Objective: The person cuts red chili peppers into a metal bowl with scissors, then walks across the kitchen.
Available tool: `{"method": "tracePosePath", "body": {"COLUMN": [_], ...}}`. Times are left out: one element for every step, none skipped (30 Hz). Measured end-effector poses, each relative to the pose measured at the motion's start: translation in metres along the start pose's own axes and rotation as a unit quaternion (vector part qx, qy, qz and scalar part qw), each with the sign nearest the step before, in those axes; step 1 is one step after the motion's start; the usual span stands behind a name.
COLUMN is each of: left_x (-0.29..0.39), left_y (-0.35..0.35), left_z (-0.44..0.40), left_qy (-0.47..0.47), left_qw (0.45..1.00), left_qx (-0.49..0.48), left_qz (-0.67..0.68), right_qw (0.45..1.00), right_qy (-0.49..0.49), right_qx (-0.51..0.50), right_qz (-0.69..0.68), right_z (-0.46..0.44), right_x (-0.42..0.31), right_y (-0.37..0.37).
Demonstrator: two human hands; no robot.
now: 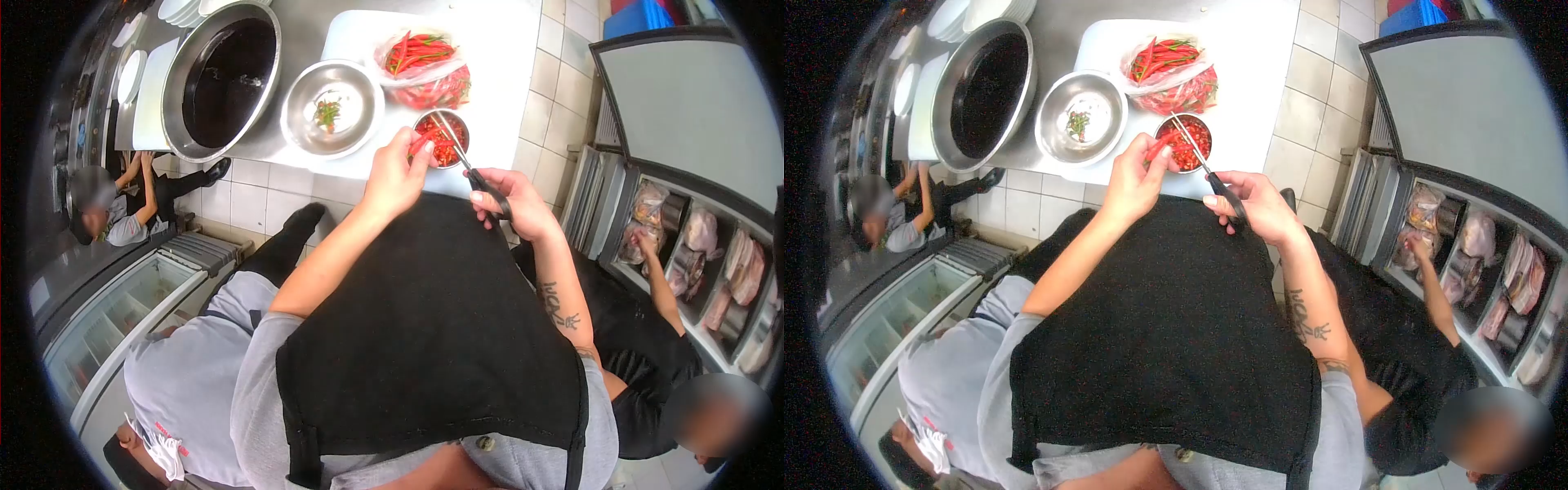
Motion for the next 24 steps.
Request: {"method": "tracePosePath", "body": {"left_x": [0.0,0.0,0.0,-0.001,-0.001,-0.002,-0.003,-0.007,-0.012,-0.016,-0.018,-0.02,-0.023,-0.025,-0.03,-0.034,-0.035,-0.035,-0.034,-0.033,-0.031,-0.028,-0.026,-0.023], "left_y": [0.0,0.001,0.001,0.002,0.002,0.002,0.002,0.003,0.004,0.005,0.007,0.011,0.014,0.016,0.018,0.021,0.023,0.023,0.022,0.02,0.017,0.013,0.01,0.009], "left_z": [0.0,0.0,0.0,0.0,0.0,0.001,0.001,0.001,0.003,0.003,0.003,0.003,0.002,-0.001,-0.001,-0.001,0.0,-0.001,-0.002,-0.002,-0.001,0.001,0.002,0.003], "left_qy": [-0.001,-0.004,-0.007,-0.01,-0.012,-0.015,-0.018,0.0,0.019,0.037,0.037,0.038,0.038,0.004,0.003,0.001,-0.001,0.008,0.016,0.025,0.046,0.067,0.087,0.091], "left_qw": [1.0,1.0,1.0,1.0,1.0,1.0,1.0,0.999,0.996,0.992,0.986,0.979,0.969,0.958,0.955,0.952,0.948,0.97,0.986,0.996,0.993,0.991,0.987,0.988], "left_qx": [-0.006,-0.004,-0.003,-0.002,0.005,0.011,0.017,0.024,0.032,0.039,0.038,0.037,0.036,0.026,0.014,0.003,-0.008,-0.014,-0.019,-0.025,-0.036,-0.048,-0.06,-0.058], "left_qz": [-0.003,-0.003,-0.003,-0.003,0.002,0.007,0.012,0.046,0.079,0.113,0.156,0.199,0.241,0.284,0.295,0.306,0.317,0.242,0.165,0.088,0.099,0.11,0.121,0.114], "right_qw": [1.0,1.0,1.0,1.0,1.0,1.0,1.0,1.0,1.0,1.0,1.0,1.0,0.999,0.999,0.999,0.999,0.998,0.998,0.998,0.999,0.999,0.999,0.999,0.999], "right_qy": [-0.001,-0.001,-0.002,-0.005,-0.008,-0.011,-0.01,-0.009,-0.008,-0.001,0.006,0.012,0.016,0.019,0.023,0.025,0.026,0.028,0.027,0.026,0.024,0.02,0.016,0.011], "right_qx": [0.003,0.005,0.008,0.008,0.008,0.008,0.009,0.01,0.011,0.015,0.019,0.023,0.026,0.028,0.03,0.031,0.031,0.031,0.028,0.026,0.024,0.023,0.024,0.025], "right_qz": [0.002,0.003,0.004,0.008,0.011,0.014,0.017,0.021,0.024,0.02,0.016,0.012,0.019,0.027,0.035,0.037,0.039,0.042,0.039,0.036,0.033,0.038,0.041,0.045], "right_z": [-0.001,-0.002,-0.002,-0.002,-0.002,-0.001,-0.001,-0.001,-0.001,-0.001,-0.001,-0.001,-0.001,-0.001,-0.001,-0.001,0.0,0.0,0.0,0.0,0.0,-0.001,-0.001,-0.001], "right_x": [0.0,0.001,0.002,0.002,0.002,0.003,0.003,0.004,0.004,0.005,0.006,0.007,0.008,0.008,0.008,0.008,0.008,0.008,0.007,0.007,0.007,0.007,0.007,0.008], "right_y": [0.0,0.0,0.0,0.0,0.0,0.0,0.0,-0.001,-0.001,0.0,0.0,0.001,0.001,0.002,0.002,0.002,0.001,0.0,0.0,-0.001,-0.001,-0.001,-0.001,-0.001]}}
Point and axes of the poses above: each hand's wrist, its own z-axis away from the middle knuckle, its own y-axis out of the back of the hand, x = y × z, the point moved 4 cm from there along -z, towards the middle knuckle, and after that the axes turned 9 degrees about -z, right-handed, at the moved point
